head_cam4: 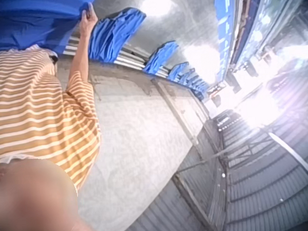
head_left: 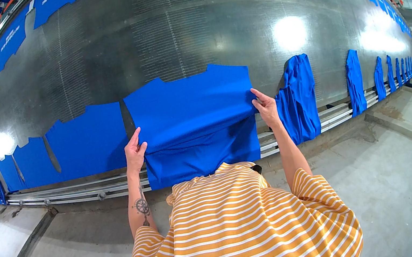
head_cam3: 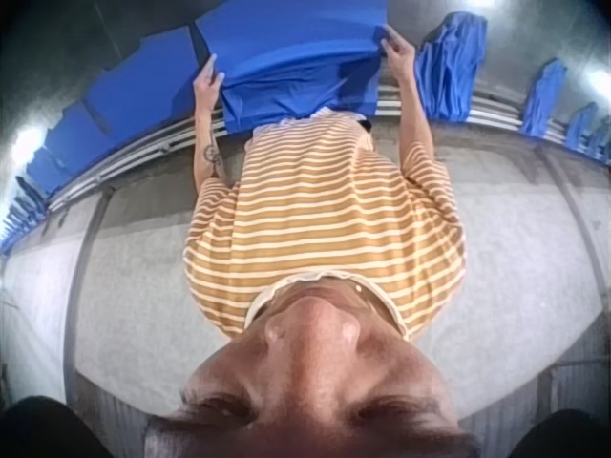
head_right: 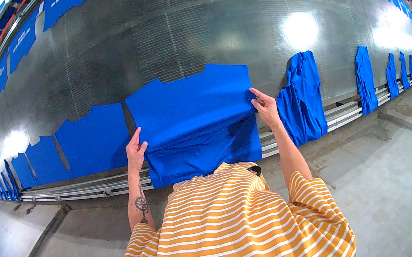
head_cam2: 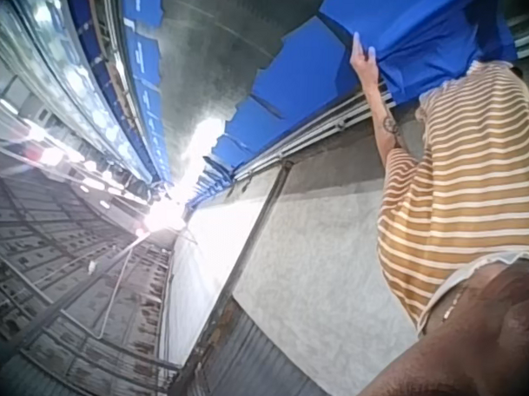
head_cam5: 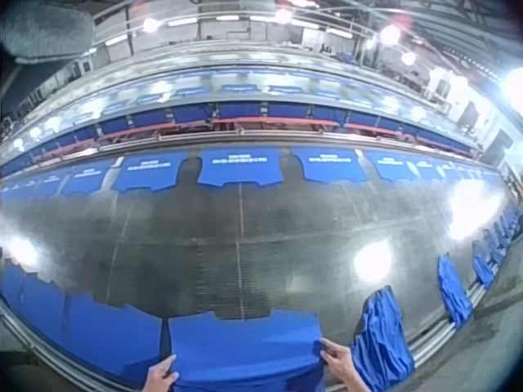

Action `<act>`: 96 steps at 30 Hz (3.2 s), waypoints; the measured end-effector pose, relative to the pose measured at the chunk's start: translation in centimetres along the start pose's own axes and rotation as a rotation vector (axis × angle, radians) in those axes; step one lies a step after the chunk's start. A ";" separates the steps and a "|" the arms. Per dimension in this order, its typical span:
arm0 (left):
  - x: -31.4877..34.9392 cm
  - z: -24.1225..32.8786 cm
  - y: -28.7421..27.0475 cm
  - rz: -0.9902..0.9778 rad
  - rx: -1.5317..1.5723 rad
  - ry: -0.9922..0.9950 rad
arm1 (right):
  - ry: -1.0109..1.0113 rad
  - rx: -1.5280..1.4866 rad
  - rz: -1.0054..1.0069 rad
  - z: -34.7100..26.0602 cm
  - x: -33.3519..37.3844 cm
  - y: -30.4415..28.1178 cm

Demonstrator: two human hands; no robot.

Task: The person repeatedly picks up blue fabric pieces from a metal rail, unfolds them, and folds them into smaller rectangles. The folded pieces are placed back on the rail in a neat row. The task is performed by hand without tools.

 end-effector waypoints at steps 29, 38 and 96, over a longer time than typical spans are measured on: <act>-0.5 0.0 0.4 0.007 -0.030 -0.040 | -0.088 0.074 0.006 -1.0 -1.2 0.0; -0.4 0.4 0.4 0.026 -0.048 0.025 | -0.074 0.076 0.000 -0.7 -1.3 -0.2; -11.4 9.3 14.7 0.121 -1.249 0.437 | -0.718 0.789 -0.366 -8.2 -6.9 17.4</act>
Point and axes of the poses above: each hand's wrist, its own x-axis away from the middle knuckle, its own y-axis out of the palm, z = x × y, the point moved 9 cm from there along -x, towards the middle knuckle, and after that the axes turned 3 degrees about -x, right-handed, at the moved point
